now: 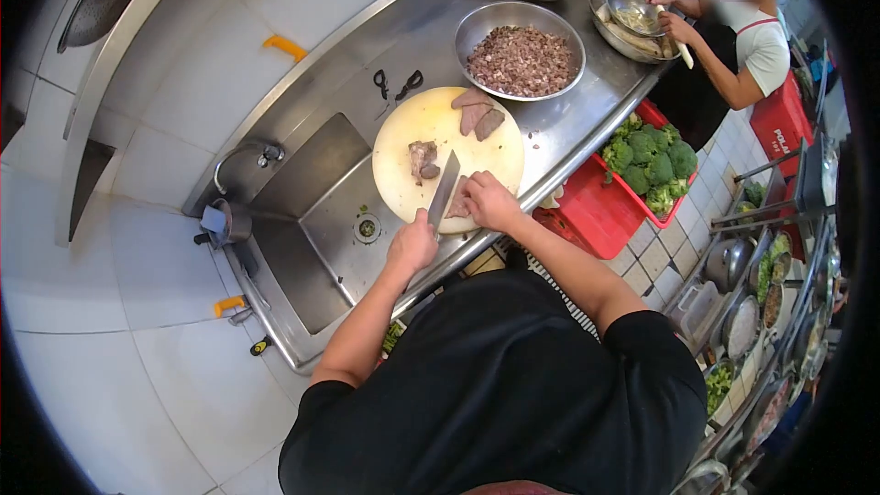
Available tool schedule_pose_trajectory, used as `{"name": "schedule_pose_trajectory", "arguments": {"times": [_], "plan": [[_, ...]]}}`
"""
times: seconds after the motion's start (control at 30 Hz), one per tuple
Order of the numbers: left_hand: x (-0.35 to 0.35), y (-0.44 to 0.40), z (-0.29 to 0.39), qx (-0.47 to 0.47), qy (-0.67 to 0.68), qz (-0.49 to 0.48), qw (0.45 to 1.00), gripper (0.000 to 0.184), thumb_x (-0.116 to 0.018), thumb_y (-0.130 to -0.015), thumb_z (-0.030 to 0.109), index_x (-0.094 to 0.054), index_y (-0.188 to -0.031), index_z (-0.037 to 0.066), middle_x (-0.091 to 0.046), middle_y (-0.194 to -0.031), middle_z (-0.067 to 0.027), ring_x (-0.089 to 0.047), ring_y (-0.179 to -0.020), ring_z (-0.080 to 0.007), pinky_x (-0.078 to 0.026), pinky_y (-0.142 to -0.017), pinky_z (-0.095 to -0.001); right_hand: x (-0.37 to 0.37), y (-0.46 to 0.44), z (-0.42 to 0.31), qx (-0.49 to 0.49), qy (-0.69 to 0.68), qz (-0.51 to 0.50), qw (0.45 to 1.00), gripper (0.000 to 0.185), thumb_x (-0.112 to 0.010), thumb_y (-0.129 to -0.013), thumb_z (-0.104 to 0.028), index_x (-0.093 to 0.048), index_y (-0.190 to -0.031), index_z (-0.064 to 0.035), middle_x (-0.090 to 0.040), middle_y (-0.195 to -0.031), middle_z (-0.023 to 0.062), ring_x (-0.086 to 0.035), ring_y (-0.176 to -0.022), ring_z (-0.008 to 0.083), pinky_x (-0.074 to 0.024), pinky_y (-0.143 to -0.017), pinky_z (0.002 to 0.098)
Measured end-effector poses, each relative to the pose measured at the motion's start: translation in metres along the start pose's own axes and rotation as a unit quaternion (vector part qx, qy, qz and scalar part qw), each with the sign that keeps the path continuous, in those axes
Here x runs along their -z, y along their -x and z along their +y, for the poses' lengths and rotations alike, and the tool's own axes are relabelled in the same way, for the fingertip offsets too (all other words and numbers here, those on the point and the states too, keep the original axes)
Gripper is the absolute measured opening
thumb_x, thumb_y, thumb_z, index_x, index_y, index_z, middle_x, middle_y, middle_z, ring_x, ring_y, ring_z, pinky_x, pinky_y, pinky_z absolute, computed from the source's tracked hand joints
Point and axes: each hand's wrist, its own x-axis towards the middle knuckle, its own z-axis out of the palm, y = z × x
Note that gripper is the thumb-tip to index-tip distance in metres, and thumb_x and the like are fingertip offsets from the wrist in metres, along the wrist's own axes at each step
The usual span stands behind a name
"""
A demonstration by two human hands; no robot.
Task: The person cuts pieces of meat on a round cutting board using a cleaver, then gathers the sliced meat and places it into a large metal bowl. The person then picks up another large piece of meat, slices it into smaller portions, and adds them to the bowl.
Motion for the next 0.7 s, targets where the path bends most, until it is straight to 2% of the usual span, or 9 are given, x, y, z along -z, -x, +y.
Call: {"name": "schedule_pose_trajectory", "arguments": {"times": [0.1,0.33,0.43,0.53,0.7], "plan": [[-0.001,0.007,0.015,-0.001,-0.005,0.014,1.000,0.025,-0.051,-0.103,0.020,-0.049,-0.120,0.002,-0.070,-0.093,-0.0333,-0.069,-0.093,-0.0525,-0.051,-0.084,-0.0631,-0.005,-0.007,0.004,0.058,-0.001,-0.041,0.998,0.021,-0.069,-0.084,-0.014,-0.065,-0.101,-0.0021,-0.061,-0.104,0.0155,-0.060,-0.105,0.0350,-0.0523,-0.095,0.0423],[0.000,0.028,0.017,0.026,-0.024,-0.010,0.999,0.024,-0.051,-0.103,0.020,-0.049,-0.119,0.002,-0.069,-0.092,-0.0342,-0.068,-0.090,-0.0544,-0.050,-0.082,-0.0645,-0.016,-0.006,0.021,0.097,0.018,-0.048,0.994,0.022,-0.067,-0.084,-0.019,-0.066,-0.097,-0.0006,-0.061,-0.102,0.0151,-0.060,-0.104,0.0337,-0.0519,-0.095,0.0420],[-0.022,0.013,0.009,0.026,-0.028,0.002,0.999,0.024,-0.052,-0.102,0.018,-0.048,-0.120,0.002,-0.069,-0.089,-0.0346,-0.067,-0.087,-0.0556,-0.050,-0.081,-0.0650,-0.019,-0.004,0.024,0.108,0.004,-0.035,0.994,0.023,-0.067,-0.085,-0.019,-0.068,-0.098,-0.0003,-0.063,-0.103,0.0162,-0.061,-0.105,0.0331,-0.0515,-0.097,0.0414],[-0.030,-0.018,0.011,-0.017,-0.007,0.048,0.999,0.024,-0.054,-0.101,0.017,-0.047,-0.119,0.002,-0.068,-0.086,-0.0354,-0.067,-0.087,-0.0565,-0.051,-0.080,-0.0648,-0.020,-0.003,0.026,0.111,-0.014,-0.017,0.994,0.022,-0.068,-0.085,-0.019,-0.069,-0.097,-0.0011,-0.064,-0.104,0.0156,-0.062,-0.105,0.0329,-0.0521,-0.097,0.0405],[-0.021,0.024,0.002,0.034,-0.033,-0.009,0.999,0.025,-0.054,-0.103,0.020,-0.047,-0.119,0.001,-0.068,-0.086,-0.0354,-0.068,-0.087,-0.0559,-0.051,-0.080,-0.0650,-0.017,0.000,0.029,0.100,-0.040,-0.001,0.994,0.021,-0.070,-0.085,-0.019,-0.070,-0.098,-0.0028,-0.065,-0.105,0.0133,-0.062,-0.107,0.0319,-0.0529,-0.096,0.0397]]}}
